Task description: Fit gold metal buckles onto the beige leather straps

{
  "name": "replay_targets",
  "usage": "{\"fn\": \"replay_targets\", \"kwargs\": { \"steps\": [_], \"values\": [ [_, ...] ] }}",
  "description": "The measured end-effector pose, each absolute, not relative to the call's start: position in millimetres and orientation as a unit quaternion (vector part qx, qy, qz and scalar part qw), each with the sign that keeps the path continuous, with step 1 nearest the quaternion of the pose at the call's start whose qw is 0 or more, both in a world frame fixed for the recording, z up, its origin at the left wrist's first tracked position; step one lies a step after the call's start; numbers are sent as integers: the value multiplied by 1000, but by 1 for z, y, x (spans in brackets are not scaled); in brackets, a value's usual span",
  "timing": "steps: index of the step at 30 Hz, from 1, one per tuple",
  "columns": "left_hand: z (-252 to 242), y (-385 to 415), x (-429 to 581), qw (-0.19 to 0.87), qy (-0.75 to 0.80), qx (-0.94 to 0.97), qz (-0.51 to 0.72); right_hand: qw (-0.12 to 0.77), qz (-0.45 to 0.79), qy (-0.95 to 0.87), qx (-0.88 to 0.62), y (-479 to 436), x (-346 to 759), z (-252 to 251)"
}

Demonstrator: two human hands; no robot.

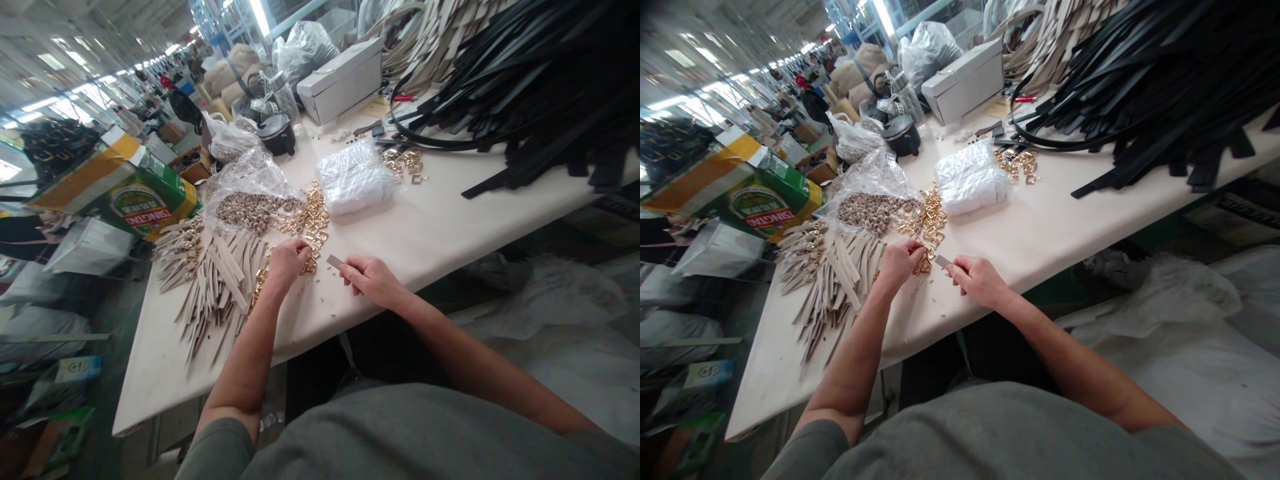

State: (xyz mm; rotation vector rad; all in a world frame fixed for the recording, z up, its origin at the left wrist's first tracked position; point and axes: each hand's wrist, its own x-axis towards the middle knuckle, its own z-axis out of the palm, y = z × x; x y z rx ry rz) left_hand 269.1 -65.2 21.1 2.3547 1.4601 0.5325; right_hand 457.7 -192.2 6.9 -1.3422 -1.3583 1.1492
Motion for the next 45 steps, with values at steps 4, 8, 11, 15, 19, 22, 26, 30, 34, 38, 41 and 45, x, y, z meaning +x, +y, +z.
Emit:
{"fn": "replay_targets", "kwargs": {
  "steps": [4,8,11,15,19,22,26,30,34,38,41,45],
  "values": [
    [14,-64,261,221,517,777,282,445,469,-544,-535,-192,459,7],
    [13,-77,259,421,522,632,387,436,469,-547,-540,-192,458,11],
    [19,-94,259,508,499,554,430,438,465,-542,-546,-195,454,15],
    [29,-116,261,534,463,524,476,447,485,-542,-520,-204,446,21],
    [36,-130,263,521,439,526,509,460,475,-547,-513,-210,438,28],
    [38,-138,266,512,424,539,517,513,466,-507,-513,-208,430,31],
    [34,-148,271,519,422,541,510,563,440,-480,-509,-201,420,33],
    [34,-155,274,524,423,544,501,572,410,-480,-524,-194,418,33],
    [40,-156,273,532,419,568,468,575,415,-489,-508,-194,425,34],
    [47,-153,271,514,419,569,485,579,494,-439,-478,-200,431,36],
    [50,-153,271,510,402,575,498,526,637,-393,-403,-207,428,37],
    [49,-159,272,511,354,593,511,492,744,-329,-310,-211,418,38]
  ]
}}
